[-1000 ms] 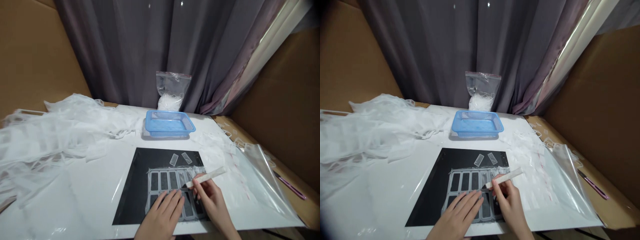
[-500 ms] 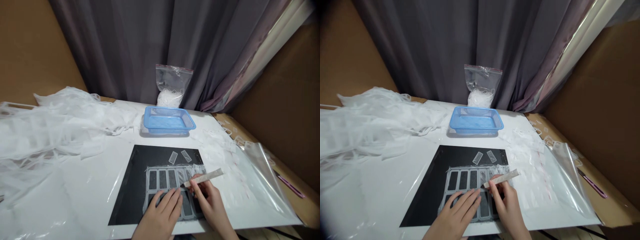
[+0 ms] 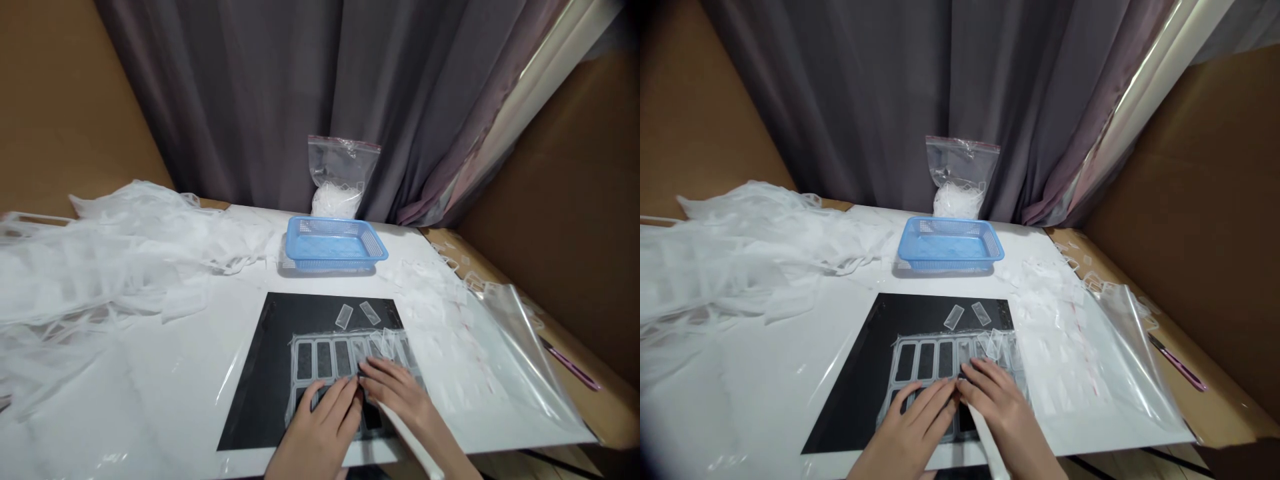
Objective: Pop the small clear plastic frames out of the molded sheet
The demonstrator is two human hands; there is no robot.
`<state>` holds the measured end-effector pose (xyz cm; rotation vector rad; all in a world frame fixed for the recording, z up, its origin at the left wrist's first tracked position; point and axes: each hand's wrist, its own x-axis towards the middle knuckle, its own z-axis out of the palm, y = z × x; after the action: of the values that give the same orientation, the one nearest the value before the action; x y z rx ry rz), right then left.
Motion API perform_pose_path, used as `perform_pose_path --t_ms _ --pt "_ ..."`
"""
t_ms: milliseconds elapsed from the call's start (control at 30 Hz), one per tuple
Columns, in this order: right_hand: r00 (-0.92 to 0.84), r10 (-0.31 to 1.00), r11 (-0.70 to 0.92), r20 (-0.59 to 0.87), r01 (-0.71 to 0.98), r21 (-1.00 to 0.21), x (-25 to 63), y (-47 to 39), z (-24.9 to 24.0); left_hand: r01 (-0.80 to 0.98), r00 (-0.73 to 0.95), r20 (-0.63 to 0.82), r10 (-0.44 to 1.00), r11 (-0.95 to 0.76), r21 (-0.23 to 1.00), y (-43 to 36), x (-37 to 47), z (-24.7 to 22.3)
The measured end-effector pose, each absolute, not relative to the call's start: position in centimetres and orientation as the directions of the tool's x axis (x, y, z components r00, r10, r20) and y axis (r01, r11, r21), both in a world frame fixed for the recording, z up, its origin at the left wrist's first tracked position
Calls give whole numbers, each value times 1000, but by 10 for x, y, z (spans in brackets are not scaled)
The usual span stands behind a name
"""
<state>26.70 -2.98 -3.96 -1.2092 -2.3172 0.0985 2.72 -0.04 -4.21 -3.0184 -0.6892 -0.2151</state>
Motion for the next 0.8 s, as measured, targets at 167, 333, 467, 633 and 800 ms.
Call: perform_pose_path --t_ms 167,333,467,633,800 --pt "-428 806 575 410 731 -368 273 -24 -33 446 887 134 443 -895 4 -1 29 -43" --pt "-122 859 387 497 791 -474 290 -15 -11 487 868 121 482 -873 -8 -3 29 -34" --pt "171 740 250 650 828 -502 295 -10 1 471 876 115 467 -882 -3 -2 27 -38" --pt "369 683 159 630 768 -621 290 -12 3 446 884 165 438 -895 -11 4 25 -51" --pt "257 884 198 392 553 -809 282 -27 -3 484 837 328 437 -872 -71 3 26 -39"
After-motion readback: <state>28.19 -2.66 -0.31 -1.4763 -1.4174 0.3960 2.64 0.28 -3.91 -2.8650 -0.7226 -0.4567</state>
